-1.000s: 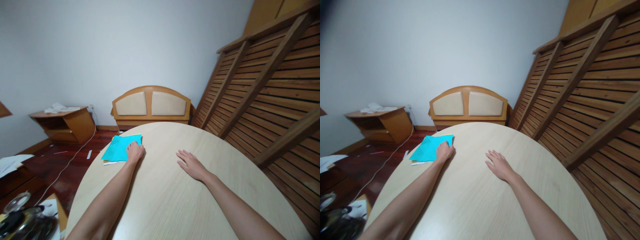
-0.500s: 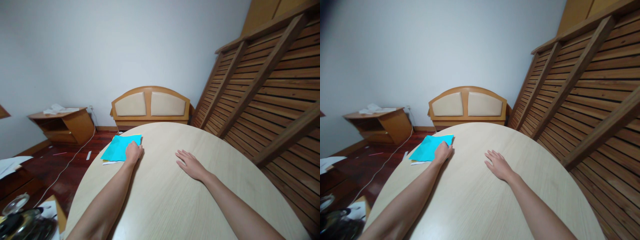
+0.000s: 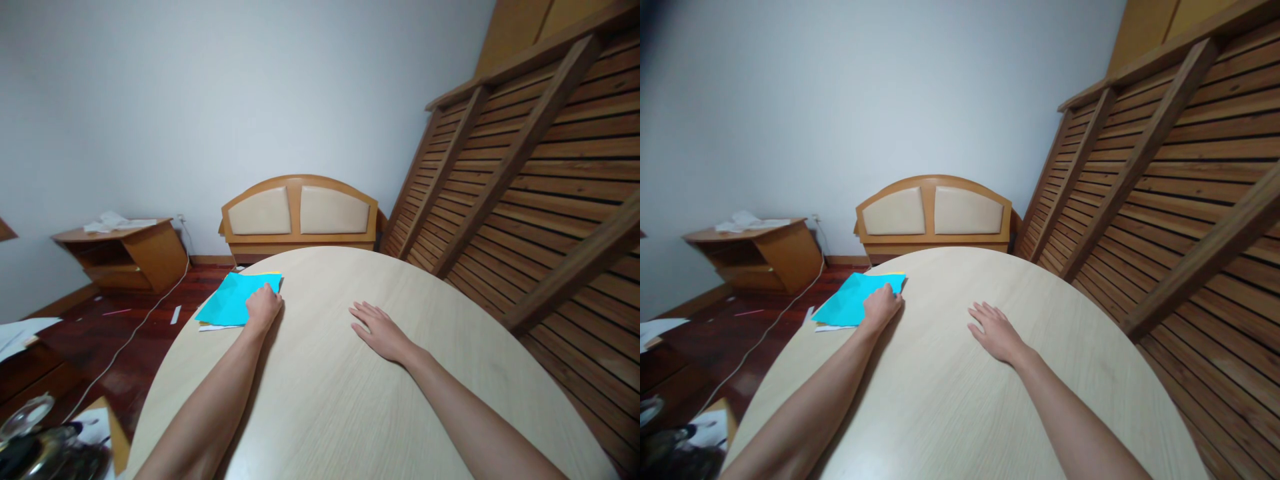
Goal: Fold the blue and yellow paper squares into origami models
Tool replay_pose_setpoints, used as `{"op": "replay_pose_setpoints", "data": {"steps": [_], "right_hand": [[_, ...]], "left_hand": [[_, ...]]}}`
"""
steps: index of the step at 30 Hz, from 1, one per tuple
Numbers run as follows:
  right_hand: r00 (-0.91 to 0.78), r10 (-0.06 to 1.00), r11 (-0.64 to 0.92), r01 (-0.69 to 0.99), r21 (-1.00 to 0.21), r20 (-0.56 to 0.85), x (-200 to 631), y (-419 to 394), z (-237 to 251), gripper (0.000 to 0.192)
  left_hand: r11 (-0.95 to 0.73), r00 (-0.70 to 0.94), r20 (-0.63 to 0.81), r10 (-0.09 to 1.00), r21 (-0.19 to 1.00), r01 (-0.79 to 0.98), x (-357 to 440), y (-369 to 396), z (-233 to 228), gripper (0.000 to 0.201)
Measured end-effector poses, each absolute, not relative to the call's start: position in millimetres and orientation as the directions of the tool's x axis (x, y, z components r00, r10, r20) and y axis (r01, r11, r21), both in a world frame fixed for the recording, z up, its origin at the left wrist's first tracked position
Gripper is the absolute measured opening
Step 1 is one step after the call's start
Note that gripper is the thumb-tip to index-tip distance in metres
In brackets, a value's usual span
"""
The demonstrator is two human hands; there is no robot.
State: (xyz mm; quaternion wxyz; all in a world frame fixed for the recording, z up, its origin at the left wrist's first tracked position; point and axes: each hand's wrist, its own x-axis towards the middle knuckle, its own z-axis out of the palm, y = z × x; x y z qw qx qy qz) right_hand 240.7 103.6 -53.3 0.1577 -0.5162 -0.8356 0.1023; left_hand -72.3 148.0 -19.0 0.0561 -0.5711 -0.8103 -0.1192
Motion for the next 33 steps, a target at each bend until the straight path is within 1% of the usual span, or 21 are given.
{"op": "replay_pose_setpoints", "data": {"steps": [19, 26, 33], "right_hand": [[-0.413, 0.899, 0.438, 0.839, -0.323, 0.148, 240.3, 103.3, -53.1, 0.057], [-0.416, 0.897, 0.442, 0.833, -0.333, 0.150, 240.6, 103.5, -53.2, 0.057], [-0.412, 0.899, 0.437, 0.840, -0.321, 0.146, 240.2, 102.8, -51.7, 0.057]], "left_hand": [[0.331, -0.357, 0.253, 0.899, 0.141, 0.933, -73.0, 148.0, -19.6, 0.037], [0.324, -0.347, 0.275, 0.897, 0.129, 0.937, -72.3, 149.5, -24.4, 0.049], [0.329, -0.354, 0.280, 0.892, 0.131, 0.935, -74.6, 150.9, -26.6, 0.045]]}}
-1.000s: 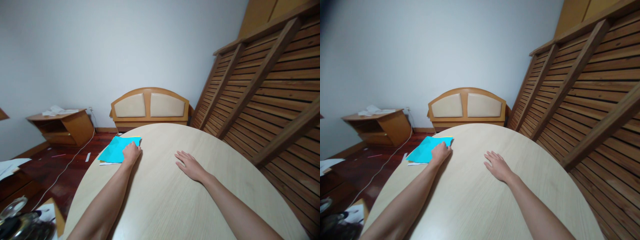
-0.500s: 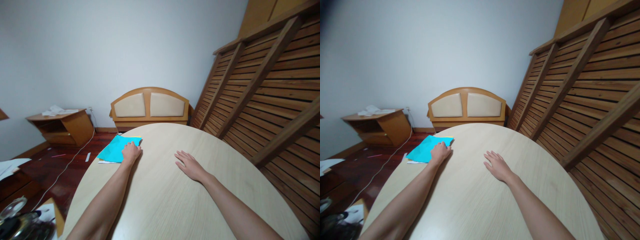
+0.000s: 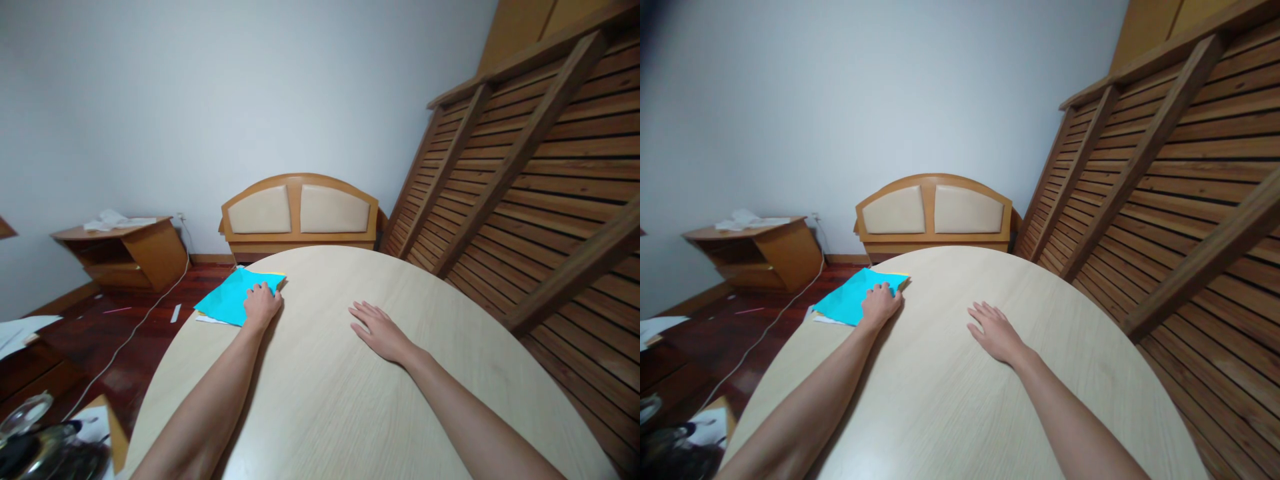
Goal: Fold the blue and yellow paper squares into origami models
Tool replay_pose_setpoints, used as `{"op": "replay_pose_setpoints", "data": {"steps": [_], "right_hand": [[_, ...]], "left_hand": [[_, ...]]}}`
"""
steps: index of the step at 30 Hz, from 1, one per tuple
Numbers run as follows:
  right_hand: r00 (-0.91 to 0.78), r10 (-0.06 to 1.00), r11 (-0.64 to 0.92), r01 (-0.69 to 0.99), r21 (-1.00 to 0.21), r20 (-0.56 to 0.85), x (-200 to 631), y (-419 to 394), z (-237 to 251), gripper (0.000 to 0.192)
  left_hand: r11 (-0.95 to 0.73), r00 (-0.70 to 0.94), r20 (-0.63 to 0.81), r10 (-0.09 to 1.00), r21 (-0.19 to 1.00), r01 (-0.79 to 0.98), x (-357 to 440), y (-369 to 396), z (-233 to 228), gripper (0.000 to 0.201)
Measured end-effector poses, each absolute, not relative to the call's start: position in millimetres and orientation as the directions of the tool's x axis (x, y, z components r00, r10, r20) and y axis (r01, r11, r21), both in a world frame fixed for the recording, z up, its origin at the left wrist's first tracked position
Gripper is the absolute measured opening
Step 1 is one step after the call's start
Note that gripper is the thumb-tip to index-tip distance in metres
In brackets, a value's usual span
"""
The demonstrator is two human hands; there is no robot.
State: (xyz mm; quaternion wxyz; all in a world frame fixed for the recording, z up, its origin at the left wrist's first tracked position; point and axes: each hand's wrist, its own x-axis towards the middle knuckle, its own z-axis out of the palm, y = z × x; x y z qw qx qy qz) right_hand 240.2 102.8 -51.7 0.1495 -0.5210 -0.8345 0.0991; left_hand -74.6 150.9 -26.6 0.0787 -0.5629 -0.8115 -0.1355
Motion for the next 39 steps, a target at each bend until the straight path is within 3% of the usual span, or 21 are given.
{"op": "replay_pose_setpoints", "data": {"steps": [22, 29, 33, 37, 39], "right_hand": [[-0.409, 0.902, 0.431, 0.844, -0.320, 0.137, 239.2, 101.7, -50.0, 0.056], [-0.407, 0.900, 0.435, 0.827, -0.355, 0.154, 239.1, 102.1, -52.8, 0.055], [-0.332, 0.905, 0.424, 0.742, -0.519, 0.266, 239.4, 105.5, -56.0, 0.051], [0.004, 0.930, 0.326, 0.450, -0.831, 0.368, 249.8, 119.7, -60.1, 0.045], [0.158, 0.915, 0.304, 0.339, -0.890, 0.372, 260.6, 129.9, -63.3, 0.048]], "left_hand": [[0.292, -0.309, 0.286, 0.907, 0.103, 0.951, -76.3, 148.1, -22.9, 0.042], [0.162, -0.148, 0.454, 0.879, 0.007, 0.987, -59.3, 144.4, -15.1, 0.040], [-0.027, 0.043, 0.478, 0.877, -0.039, 0.999, -21.8, 128.5, -13.6, 0.040], [-0.350, 0.332, 0.369, 0.868, -0.021, 0.937, 22.9, 96.7, -21.8, 0.039], [-0.530, 0.498, 0.310, 0.810, 0.021, 0.848, 39.3, 80.3, -27.4, 0.039]]}}
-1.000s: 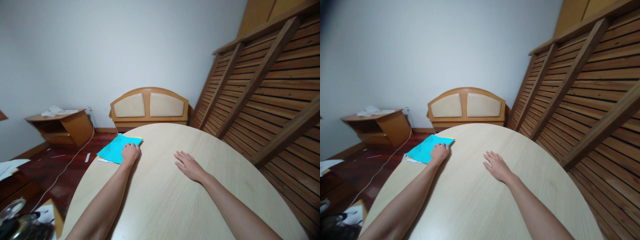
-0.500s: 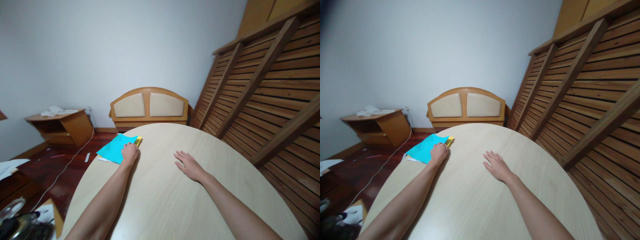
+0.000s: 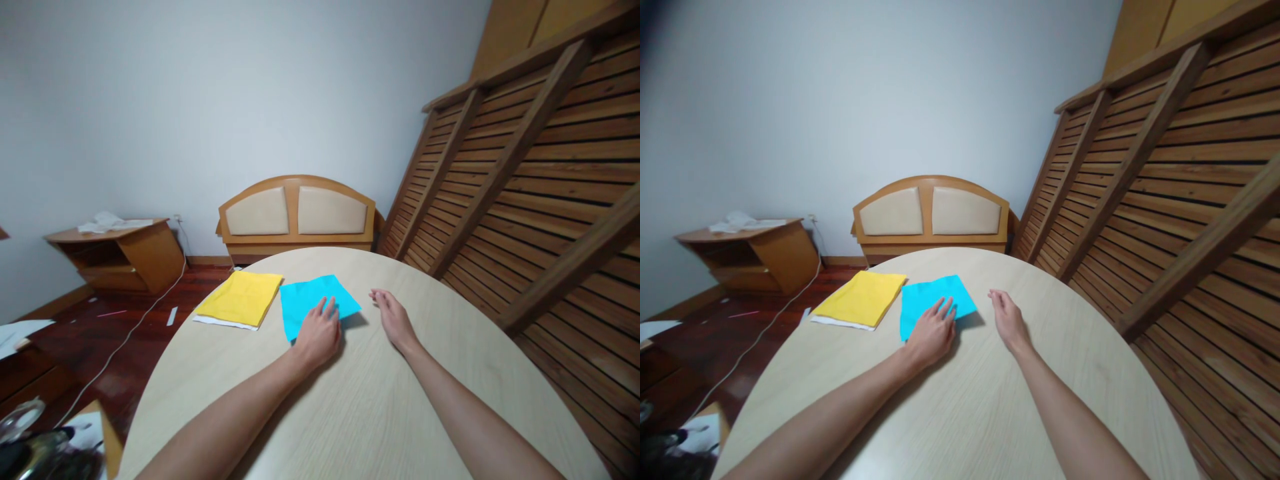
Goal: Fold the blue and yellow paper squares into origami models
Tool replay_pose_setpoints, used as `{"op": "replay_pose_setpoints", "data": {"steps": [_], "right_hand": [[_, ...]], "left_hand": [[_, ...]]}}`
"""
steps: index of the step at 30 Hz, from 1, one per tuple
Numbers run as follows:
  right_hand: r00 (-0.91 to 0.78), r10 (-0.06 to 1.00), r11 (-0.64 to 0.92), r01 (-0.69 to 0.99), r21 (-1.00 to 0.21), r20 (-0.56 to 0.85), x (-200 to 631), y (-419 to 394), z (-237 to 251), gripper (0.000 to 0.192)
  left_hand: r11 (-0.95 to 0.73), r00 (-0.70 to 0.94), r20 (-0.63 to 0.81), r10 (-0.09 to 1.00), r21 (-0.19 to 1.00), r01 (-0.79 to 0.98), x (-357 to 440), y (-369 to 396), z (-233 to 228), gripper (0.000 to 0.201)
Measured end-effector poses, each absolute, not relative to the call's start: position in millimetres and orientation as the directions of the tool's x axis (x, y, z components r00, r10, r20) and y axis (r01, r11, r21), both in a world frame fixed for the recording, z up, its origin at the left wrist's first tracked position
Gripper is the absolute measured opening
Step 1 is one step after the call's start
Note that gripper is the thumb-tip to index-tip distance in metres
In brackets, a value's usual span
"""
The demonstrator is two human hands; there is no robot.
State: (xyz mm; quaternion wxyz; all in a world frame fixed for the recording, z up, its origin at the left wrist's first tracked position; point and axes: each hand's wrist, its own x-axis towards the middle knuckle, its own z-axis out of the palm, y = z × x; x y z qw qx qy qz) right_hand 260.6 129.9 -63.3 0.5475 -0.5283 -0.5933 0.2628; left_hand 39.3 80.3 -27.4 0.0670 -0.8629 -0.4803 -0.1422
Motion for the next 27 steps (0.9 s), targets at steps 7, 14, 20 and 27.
{"op": "replay_pose_setpoints", "data": {"steps": [7, 14, 20, 27], "right_hand": [[0.306, 0.877, 0.274, 0.312, -0.910, 0.370, 292.9, 150.9, -70.7, 0.061], [0.198, 0.847, 0.357, 0.477, -0.803, 0.494, 271.0, 126.4, -36.0, 0.035], [-0.236, 0.896, 0.404, 0.787, -0.466, 0.377, 217.4, 98.8, -35.1, 0.044], [-0.394, 0.918, 0.392, 0.875, -0.284, 0.052, 214.3, 90.6, -54.8, 0.061]], "left_hand": [[-0.866, 0.830, 0.249, 0.500, 0.174, 0.469, 52.7, 55.2, -24.0, 0.043], [-0.709, 0.603, 0.377, 0.703, 0.311, 0.633, 35.7, 85.3, -27.5, 0.040], [-0.598, 0.577, 0.158, 0.801, 0.240, 0.764, 34.6, 89.9, -44.2, 0.067], [-0.510, 0.491, 0.161, 0.856, 0.108, 0.854, 43.5, 86.4, -33.1, 0.042]]}}
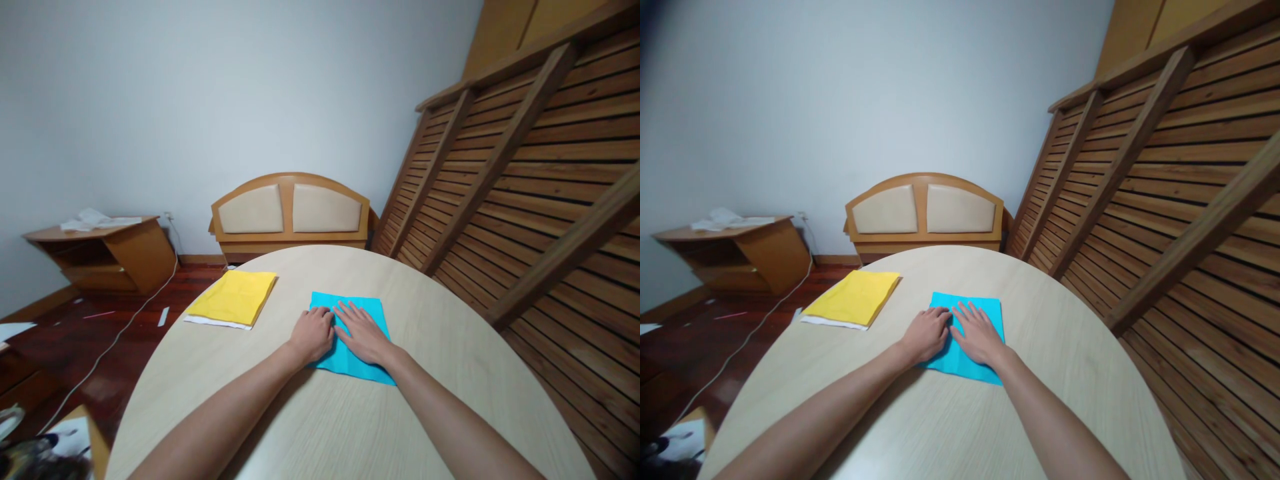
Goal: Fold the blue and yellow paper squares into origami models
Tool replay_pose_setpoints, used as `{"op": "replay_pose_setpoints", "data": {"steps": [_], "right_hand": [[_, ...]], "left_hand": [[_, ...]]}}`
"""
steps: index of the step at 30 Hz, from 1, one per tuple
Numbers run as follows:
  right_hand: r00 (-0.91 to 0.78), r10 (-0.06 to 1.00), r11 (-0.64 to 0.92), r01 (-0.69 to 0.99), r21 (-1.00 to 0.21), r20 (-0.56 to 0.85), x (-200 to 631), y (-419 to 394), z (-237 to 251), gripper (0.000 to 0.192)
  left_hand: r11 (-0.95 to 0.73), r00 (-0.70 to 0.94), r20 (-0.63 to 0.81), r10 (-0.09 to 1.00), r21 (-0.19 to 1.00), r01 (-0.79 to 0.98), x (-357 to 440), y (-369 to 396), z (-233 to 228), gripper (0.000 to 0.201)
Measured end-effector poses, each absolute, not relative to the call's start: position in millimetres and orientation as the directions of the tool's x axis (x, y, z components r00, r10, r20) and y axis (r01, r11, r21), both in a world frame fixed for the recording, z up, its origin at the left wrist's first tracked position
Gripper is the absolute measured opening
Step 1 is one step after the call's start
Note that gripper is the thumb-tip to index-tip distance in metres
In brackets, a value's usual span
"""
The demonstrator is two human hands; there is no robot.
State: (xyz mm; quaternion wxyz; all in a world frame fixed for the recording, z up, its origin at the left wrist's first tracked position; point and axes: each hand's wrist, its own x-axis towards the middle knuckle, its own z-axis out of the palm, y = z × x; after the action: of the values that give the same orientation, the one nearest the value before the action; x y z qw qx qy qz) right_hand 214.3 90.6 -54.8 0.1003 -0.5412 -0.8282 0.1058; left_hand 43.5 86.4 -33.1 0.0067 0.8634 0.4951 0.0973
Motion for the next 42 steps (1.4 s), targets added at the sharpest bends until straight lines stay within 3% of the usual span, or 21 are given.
{"op": "replay_pose_setpoints", "data": {"steps": [4, 10, 16, 18, 23, 32, 37, 42], "right_hand": [[-0.467, 0.883, 0.458, 0.844, -0.278, 0.037, 217.3, 86.9, -49.6, 0.065], [-0.628, 0.778, 0.591, 0.731, -0.341, 0.003, 250.8, 90.1, -40.0, 0.065], [-0.451, 0.892, 0.430, 0.871, -0.237, -0.040, 272.7, 115.4, -19.7, 0.059], [-0.354, 0.935, 0.348, 0.914, -0.209, 0.011, 255.1, 123.9, -13.7, 0.055], [-0.271, 0.953, 0.298, 0.920, -0.255, 0.137, 197.8, 128.9, -28.0, 0.061], [-0.190, 0.973, 0.216, 0.948, -0.233, 0.130, 217.2, 120.9, -63.4, 0.061], [-0.149, 0.978, 0.178, 0.961, -0.211, 0.146, 218.5, 122.4, -64.6, 0.064], [-0.147, 0.979, 0.175, 0.962, -0.211, 0.142, 216.3, 122.1, -66.0, 0.062]], "left_hand": [[-0.497, 0.465, 0.201, 0.862, 0.156, 0.854, 41.0, 91.3, -36.7, 0.046], [-0.492, 0.483, 0.095, 0.870, 0.210, 0.845, 35.2, 96.9, -49.6, 0.062], [-0.439, 0.424, 0.114, 0.898, 0.189, 0.878, 42.9, 97.3, -50.8, 0.066], [-0.423, 0.406, 0.126, 0.905, 0.187, 0.886, 45.2, 97.7, -51.8, 0.066], [-0.401, 0.382, 0.129, 0.915, 0.183, 0.898, 44.8, 99.6, -53.4, 0.067], [-0.318, 0.306, 0.099, 0.947, 0.135, 0.938, 32.8, 108.3, -51.0, 0.059], [-0.189, 0.187, 0.116, 0.976, 0.003, 0.982, 29.5, 110.6, -30.5, 0.055], [-0.407, 0.372, 0.247, 0.895, 0.108, 0.907, 54.0, 102.4, -31.3, 0.056]]}}
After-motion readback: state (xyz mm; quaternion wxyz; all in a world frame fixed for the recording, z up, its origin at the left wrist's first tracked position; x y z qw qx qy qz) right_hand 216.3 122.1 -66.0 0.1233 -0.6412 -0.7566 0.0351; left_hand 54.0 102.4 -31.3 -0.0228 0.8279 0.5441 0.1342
